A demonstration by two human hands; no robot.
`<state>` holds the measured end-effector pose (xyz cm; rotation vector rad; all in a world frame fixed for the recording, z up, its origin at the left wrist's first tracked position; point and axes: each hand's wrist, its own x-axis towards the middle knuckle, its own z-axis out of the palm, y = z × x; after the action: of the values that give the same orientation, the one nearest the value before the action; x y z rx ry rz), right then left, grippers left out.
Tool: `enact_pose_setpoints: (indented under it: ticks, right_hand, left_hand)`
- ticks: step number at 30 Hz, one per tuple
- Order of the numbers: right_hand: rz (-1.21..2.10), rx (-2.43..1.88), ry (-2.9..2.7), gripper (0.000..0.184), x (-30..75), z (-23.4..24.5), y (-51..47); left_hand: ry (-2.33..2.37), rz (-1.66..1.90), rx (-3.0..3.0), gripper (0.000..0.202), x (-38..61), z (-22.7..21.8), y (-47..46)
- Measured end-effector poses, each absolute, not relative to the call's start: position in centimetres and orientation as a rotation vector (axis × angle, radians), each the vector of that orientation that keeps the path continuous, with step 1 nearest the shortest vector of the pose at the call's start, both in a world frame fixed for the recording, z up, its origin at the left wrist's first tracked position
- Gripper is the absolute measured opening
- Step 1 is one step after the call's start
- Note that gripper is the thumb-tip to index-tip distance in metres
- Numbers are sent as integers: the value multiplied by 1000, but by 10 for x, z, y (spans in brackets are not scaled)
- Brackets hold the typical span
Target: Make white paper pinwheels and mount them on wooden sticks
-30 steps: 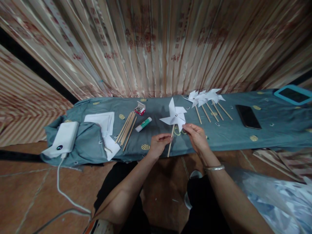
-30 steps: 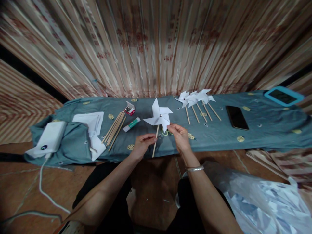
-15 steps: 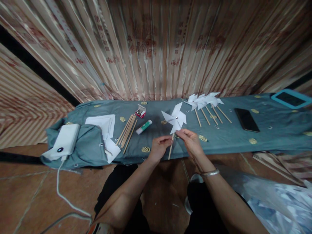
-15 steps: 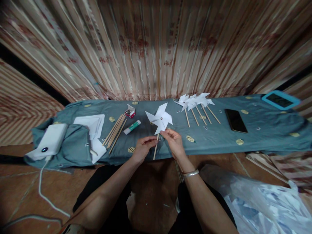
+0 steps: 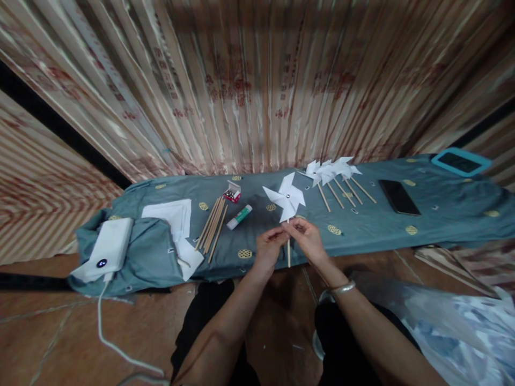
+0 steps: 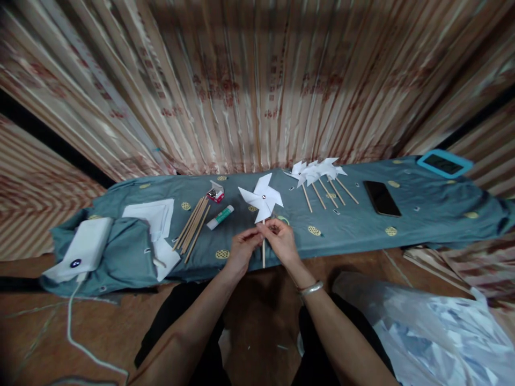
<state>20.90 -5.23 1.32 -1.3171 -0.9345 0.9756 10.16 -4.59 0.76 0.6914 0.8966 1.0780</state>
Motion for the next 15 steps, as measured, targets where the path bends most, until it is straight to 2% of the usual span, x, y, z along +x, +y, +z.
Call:
enact_pose_setpoints:
  ticks: [7,12,15]
  right_hand:
    - [923,-1332,-891,39,200,16,-41]
    - [767,-1423,-912,38,215,17,-22]
    - [644,-1510,-924,38,233,20,0]
  left_hand:
    - [893,1081,598,27,103,9,-46]
    - [890,1109,576,38,106,9,-50]
    - [870,1129,572,37,108,12,-52]
